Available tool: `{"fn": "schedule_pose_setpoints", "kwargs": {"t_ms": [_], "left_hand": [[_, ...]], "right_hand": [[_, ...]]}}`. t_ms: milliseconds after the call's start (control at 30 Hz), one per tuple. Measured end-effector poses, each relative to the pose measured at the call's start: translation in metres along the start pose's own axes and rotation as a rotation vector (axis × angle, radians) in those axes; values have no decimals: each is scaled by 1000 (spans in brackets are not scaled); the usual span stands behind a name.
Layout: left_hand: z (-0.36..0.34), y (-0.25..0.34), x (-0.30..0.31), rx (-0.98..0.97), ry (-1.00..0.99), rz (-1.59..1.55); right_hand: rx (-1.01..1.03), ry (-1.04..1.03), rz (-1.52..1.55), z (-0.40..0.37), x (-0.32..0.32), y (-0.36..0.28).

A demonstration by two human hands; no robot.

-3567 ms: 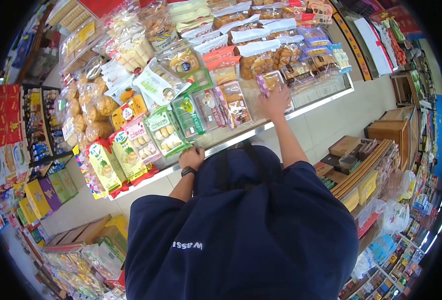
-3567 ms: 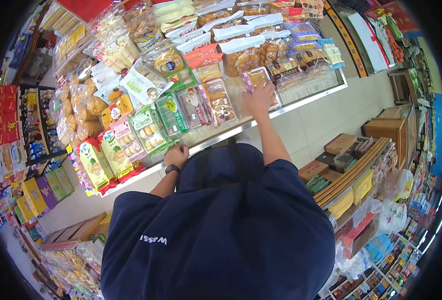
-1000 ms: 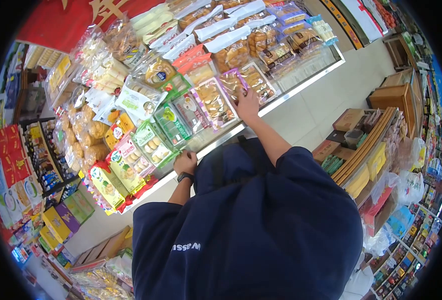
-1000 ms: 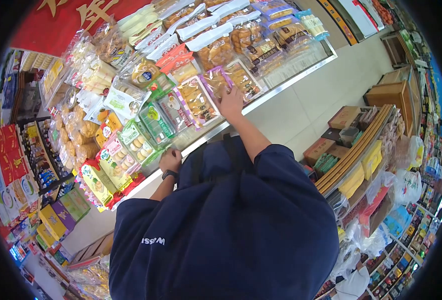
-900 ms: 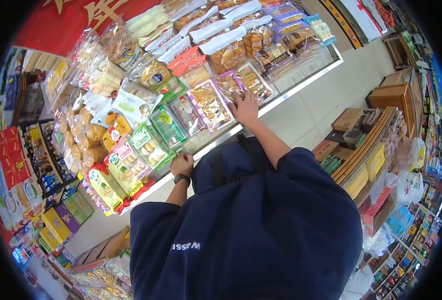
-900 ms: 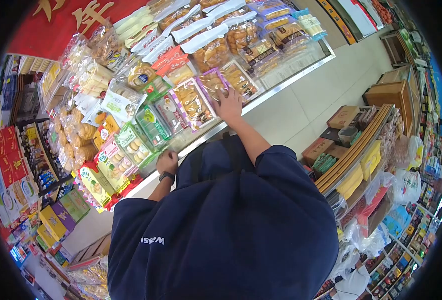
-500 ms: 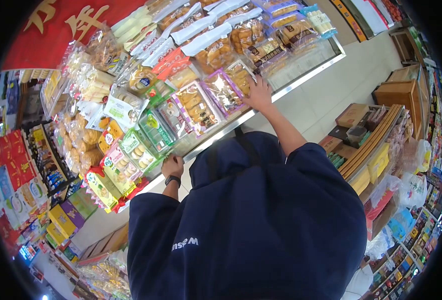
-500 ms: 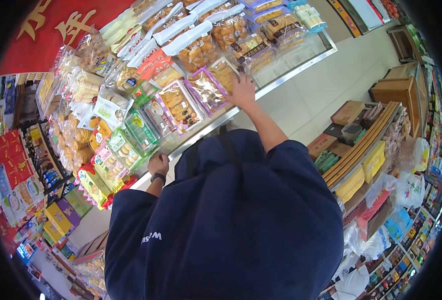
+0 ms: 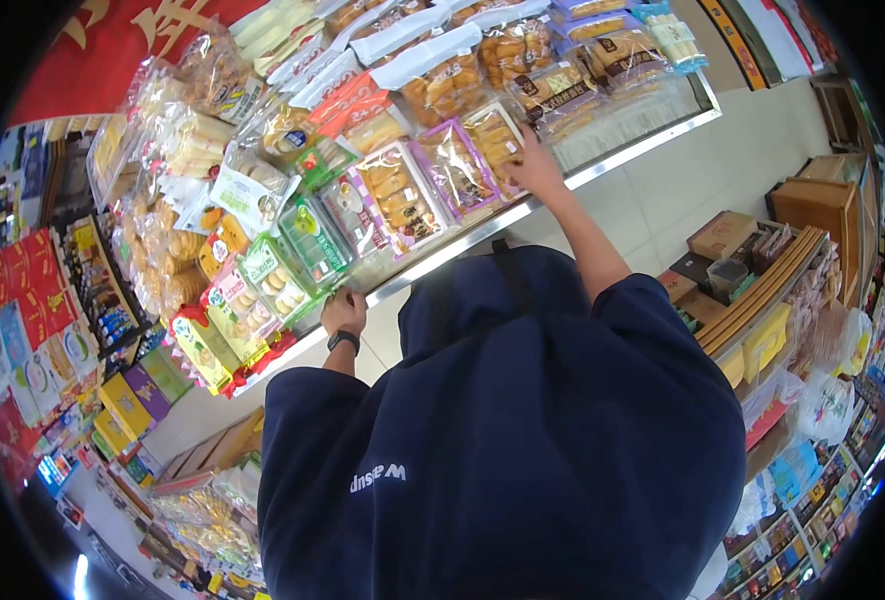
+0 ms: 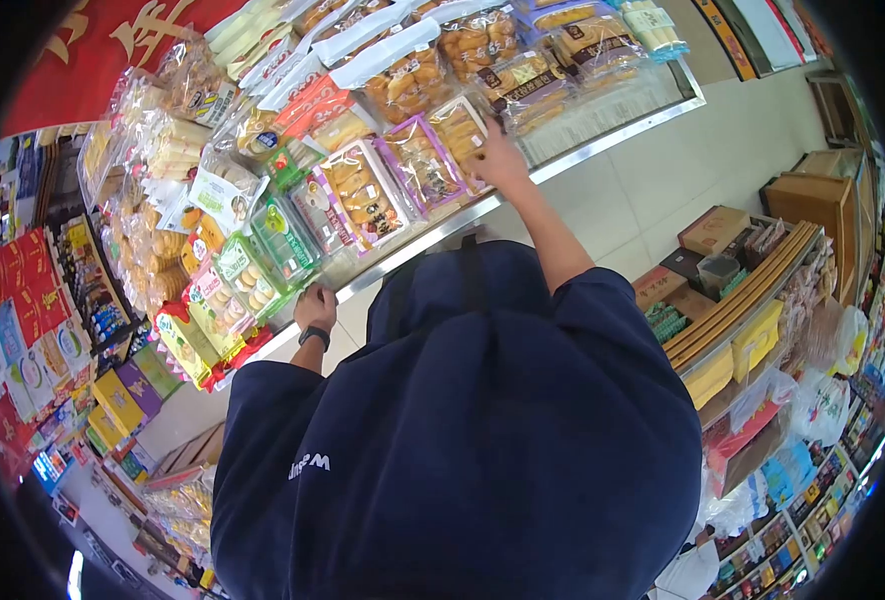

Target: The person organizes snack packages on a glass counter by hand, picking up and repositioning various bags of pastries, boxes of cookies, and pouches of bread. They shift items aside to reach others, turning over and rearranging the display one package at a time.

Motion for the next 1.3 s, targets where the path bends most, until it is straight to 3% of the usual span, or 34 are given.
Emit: {"fn": "schedule_pose_setpoints", "kwargs": {"t_ms": [67,100,233,500,800,1300], "left_hand": [[1,0,1,13,-3,-2],[1,-3,-2,0,19,4],[-1,0,2,19,25,9],[-1,0,3,-5,32,-1],[-1,2,5,-5,42,-9],[-1,3,4,0,51,1]], "right_hand": [[-65,36,78,8,-6,14],[5,129,93,6,-6,15],[103,108,180,-2,0,8],[34,189,504,-19,23,9],[-42,136,792,-24,42,-5],[-20,130,761,-19,46,-23]]}}
Point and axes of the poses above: each hand's wrist, its own z-axis towards the middle knuckle, its own x-axis out of the back of the hand, y = z × x, the point moved 2 cm from there along z, towards the middle knuckle, and after that the axes turned 5 degrees about x, right-handed, at the moved point
